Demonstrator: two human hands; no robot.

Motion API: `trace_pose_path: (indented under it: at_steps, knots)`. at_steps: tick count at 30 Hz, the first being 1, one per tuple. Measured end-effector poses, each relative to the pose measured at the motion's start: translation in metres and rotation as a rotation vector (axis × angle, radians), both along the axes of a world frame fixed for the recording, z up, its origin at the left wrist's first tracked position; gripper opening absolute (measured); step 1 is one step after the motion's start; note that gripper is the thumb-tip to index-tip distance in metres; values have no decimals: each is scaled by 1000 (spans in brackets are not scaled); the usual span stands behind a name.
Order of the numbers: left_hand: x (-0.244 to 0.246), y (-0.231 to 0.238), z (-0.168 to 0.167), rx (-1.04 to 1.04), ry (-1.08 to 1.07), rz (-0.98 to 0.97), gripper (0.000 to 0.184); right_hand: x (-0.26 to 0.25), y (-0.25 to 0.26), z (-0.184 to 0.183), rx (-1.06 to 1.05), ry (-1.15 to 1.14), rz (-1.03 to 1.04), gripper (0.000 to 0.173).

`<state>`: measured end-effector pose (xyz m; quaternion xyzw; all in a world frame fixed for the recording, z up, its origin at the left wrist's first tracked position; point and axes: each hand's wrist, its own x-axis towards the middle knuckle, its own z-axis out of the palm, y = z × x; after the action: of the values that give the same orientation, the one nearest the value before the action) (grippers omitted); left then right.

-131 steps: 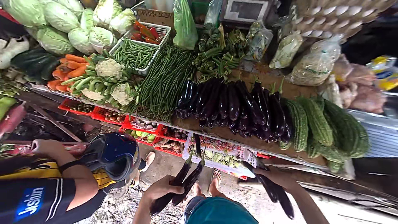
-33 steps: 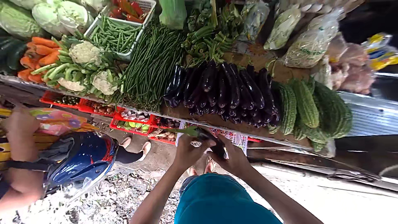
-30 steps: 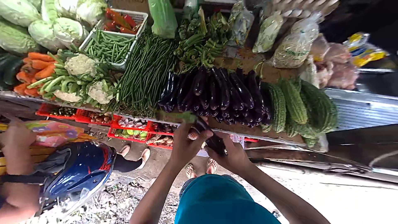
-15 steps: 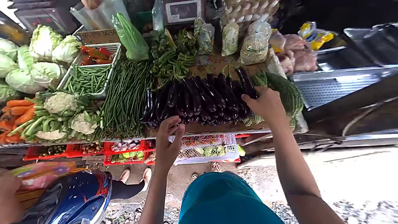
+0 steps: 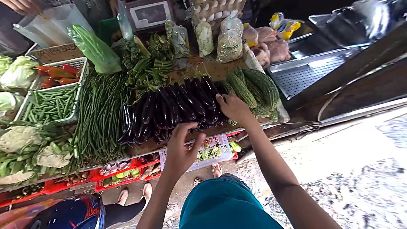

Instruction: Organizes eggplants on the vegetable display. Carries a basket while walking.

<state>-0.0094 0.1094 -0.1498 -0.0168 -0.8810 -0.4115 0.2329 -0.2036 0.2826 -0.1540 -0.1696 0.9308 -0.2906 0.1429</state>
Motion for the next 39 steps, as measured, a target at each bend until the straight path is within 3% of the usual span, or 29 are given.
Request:
trace_pose_path:
  at_steps: [4, 8, 12, 16, 20, 23, 26, 30, 34, 36, 39]
  knots:
    - [-45, 30, 19, -167, -24, -111, 37, -12, 10, 2, -139, -105, 46, 62]
    - [-52, 36, 20, -187, -13, -166, 32, -15, 20, -4, -124, -22, 59, 76]
    - [-27, 27, -12, -124, -93, -294, 29, -18, 26, -13, -118, 47, 95, 65]
    - [18, -7, -61, -45, -499, -467, 32, 1, 32, -5, -164, 167, 90, 47]
    - [70, -47, -74, 163, -494, -308, 27, 34, 28, 37, -273, 265, 4, 51]
    - [87, -67, -42, 456, -274, -132, 25, 66, -5, 68, -343, 244, 156, 64]
    - [87, -84, -31, 530, -211, -15, 20, 91, -62, 83, -310, 366, 282, 54]
    - [83, -94, -96, 489, -589, -176, 30, 97, -137, 87, -115, 361, 341, 44]
    - [73, -88, -180, 404, -968, -219, 37, 107, -173, 70, 96, 315, 415, 56]
    - [66, -90, -206, 369, -1034, -210, 36, 113, -168, 62, 78, 397, 436, 55]
    - [46, -101, -244, 292, -1107, -153, 41, 127, -135, 61, -157, 573, 403, 49]
